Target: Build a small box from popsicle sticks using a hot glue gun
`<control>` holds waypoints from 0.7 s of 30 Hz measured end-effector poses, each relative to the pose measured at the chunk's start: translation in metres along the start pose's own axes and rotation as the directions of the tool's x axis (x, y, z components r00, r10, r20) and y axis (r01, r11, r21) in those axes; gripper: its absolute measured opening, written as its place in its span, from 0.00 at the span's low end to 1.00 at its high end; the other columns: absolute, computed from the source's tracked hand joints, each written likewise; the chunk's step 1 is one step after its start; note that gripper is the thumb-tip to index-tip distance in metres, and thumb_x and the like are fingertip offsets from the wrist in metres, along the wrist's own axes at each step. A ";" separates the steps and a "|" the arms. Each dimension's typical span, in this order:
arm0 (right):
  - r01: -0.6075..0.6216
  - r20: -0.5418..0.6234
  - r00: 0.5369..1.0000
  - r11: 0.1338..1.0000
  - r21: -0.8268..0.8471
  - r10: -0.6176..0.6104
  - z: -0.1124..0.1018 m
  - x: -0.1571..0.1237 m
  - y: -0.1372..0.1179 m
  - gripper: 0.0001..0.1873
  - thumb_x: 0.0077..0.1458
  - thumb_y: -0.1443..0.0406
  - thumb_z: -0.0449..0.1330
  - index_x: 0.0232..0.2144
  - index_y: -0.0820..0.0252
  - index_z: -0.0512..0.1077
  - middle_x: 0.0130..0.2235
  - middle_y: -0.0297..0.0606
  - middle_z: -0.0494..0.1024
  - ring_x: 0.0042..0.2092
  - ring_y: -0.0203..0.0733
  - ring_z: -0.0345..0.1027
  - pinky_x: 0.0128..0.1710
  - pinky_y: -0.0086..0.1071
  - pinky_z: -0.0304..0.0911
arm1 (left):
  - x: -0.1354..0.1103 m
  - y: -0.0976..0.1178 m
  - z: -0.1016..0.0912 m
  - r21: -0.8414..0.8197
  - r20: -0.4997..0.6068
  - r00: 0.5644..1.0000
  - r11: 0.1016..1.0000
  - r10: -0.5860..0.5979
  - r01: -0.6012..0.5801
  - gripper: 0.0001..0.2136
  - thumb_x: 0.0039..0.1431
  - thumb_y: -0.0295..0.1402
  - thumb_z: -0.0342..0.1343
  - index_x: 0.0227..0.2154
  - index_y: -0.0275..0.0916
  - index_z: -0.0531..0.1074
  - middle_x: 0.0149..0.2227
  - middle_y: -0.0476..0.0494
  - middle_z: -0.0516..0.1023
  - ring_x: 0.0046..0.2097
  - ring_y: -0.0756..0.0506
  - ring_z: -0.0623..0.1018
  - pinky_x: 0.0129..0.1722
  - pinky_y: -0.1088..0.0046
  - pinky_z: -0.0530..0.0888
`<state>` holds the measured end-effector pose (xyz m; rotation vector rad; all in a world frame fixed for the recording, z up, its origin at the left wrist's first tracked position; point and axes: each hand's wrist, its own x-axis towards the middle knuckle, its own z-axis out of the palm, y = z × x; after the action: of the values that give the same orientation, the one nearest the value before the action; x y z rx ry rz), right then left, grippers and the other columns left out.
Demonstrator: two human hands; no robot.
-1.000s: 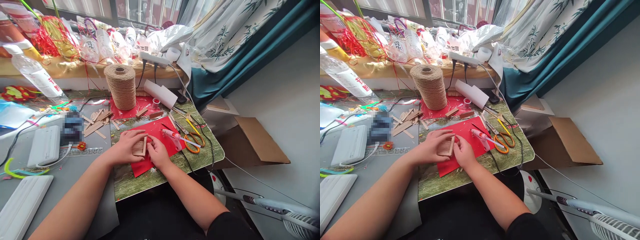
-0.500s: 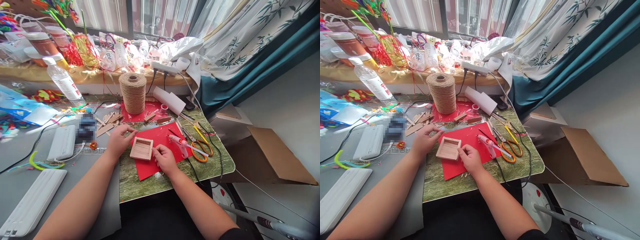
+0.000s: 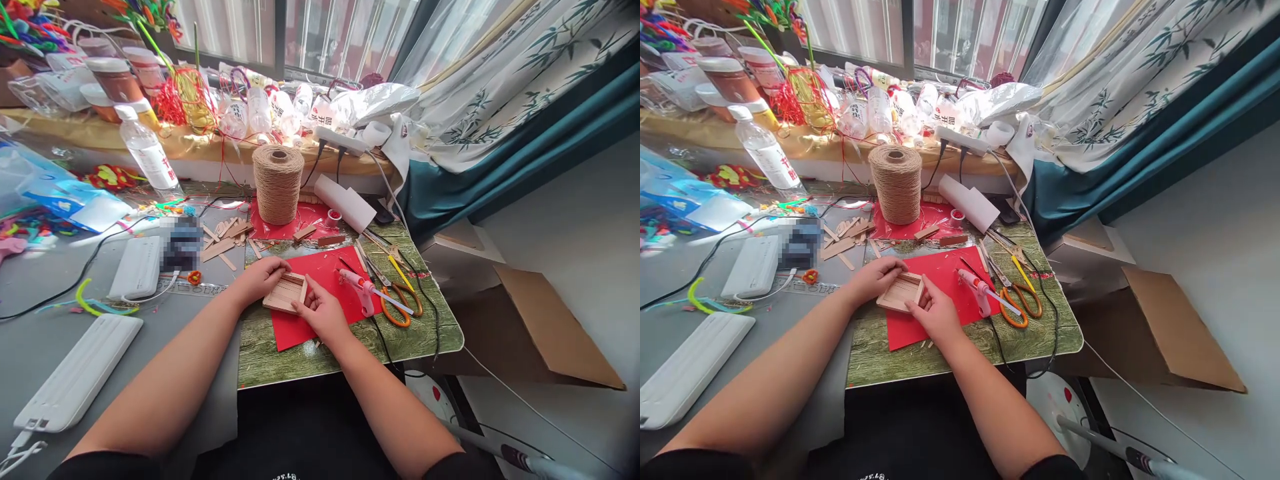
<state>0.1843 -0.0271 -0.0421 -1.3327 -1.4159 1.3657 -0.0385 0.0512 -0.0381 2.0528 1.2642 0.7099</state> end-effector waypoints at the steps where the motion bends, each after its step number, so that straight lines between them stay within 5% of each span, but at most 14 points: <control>1: -0.007 0.003 1.000 1.000 -0.002 0.007 0.000 0.000 0.000 0.48 0.54 0.55 0.71 0.72 0.59 0.61 0.31 0.26 0.65 0.29 0.35 0.59 0.30 0.30 0.59 | 0.000 -0.001 0.000 -0.004 0.003 1.000 1.000 -0.014 0.014 0.14 0.68 0.41 0.48 0.44 0.43 0.78 0.47 0.41 0.82 0.50 0.39 0.79 0.53 0.58 0.75; 21: -0.051 0.060 0.997 0.994 0.099 0.045 -0.003 0.000 0.004 0.54 0.50 0.56 0.75 0.73 0.58 0.57 0.29 0.24 0.67 0.23 0.31 0.59 0.19 0.26 0.56 | 0.000 -0.004 0.001 -0.121 -0.022 0.996 0.989 -0.089 0.086 0.15 0.70 0.40 0.46 0.45 0.43 0.76 0.48 0.41 0.83 0.51 0.40 0.81 0.54 0.59 0.76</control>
<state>0.1880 -0.0268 -0.0457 -1.2787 -1.3425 1.4984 -0.0406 0.0524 -0.0419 1.8851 1.2873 0.7574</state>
